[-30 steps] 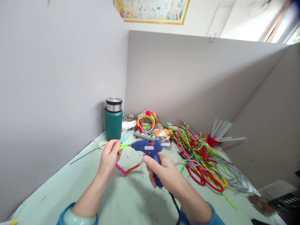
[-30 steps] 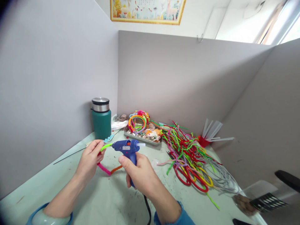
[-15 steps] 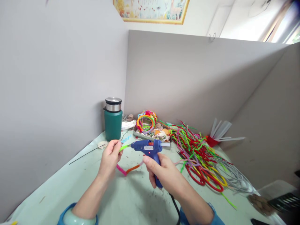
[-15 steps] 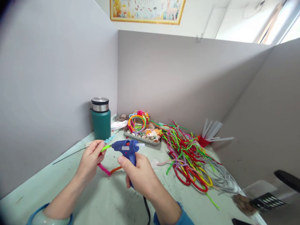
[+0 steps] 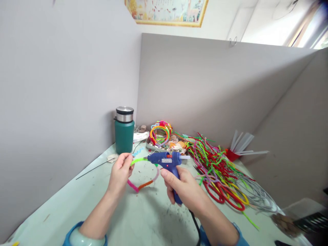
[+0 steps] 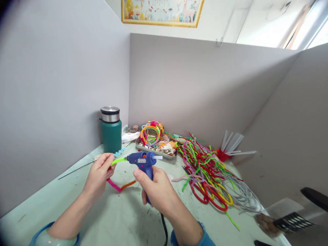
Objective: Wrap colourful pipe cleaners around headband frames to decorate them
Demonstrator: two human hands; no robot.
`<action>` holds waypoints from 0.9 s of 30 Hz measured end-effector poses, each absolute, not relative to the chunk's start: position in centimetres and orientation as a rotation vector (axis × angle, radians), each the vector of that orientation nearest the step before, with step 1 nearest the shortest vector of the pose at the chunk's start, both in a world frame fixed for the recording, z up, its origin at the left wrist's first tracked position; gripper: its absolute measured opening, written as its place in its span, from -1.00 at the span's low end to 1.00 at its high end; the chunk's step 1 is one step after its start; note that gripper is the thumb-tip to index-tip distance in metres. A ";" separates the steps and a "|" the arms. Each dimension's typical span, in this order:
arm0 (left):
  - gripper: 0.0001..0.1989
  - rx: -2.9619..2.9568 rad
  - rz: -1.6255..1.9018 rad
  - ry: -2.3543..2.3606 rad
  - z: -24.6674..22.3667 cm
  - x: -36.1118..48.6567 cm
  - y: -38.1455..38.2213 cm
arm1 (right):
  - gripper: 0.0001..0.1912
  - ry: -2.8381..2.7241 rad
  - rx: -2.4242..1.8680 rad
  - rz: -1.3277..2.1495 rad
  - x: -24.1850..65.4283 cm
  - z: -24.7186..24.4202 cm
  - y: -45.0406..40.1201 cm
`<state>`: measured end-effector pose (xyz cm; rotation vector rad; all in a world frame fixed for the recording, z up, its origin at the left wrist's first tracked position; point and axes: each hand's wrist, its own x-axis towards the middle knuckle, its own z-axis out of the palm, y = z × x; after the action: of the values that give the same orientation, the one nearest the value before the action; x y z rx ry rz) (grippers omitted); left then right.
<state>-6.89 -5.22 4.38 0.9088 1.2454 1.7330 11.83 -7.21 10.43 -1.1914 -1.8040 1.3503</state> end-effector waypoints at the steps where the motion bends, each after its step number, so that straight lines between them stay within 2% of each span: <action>1: -0.80 0.902 1.732 1.241 4.4 -6.9 -5.2 | -0.61 -1.806 -1.198 1.347 12.0 10.4 -7.1; 27: -0.81 0.799 1.784 1.185 4.5 -7.5 -5.4 | -0.54 -1.793 -1.217 1.334 12.6 10.5 -6.9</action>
<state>-7.52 -5.41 4.45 0.7985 1.1848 1.7844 12.59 -6.90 10.49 -1.2165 -1.7930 1.3342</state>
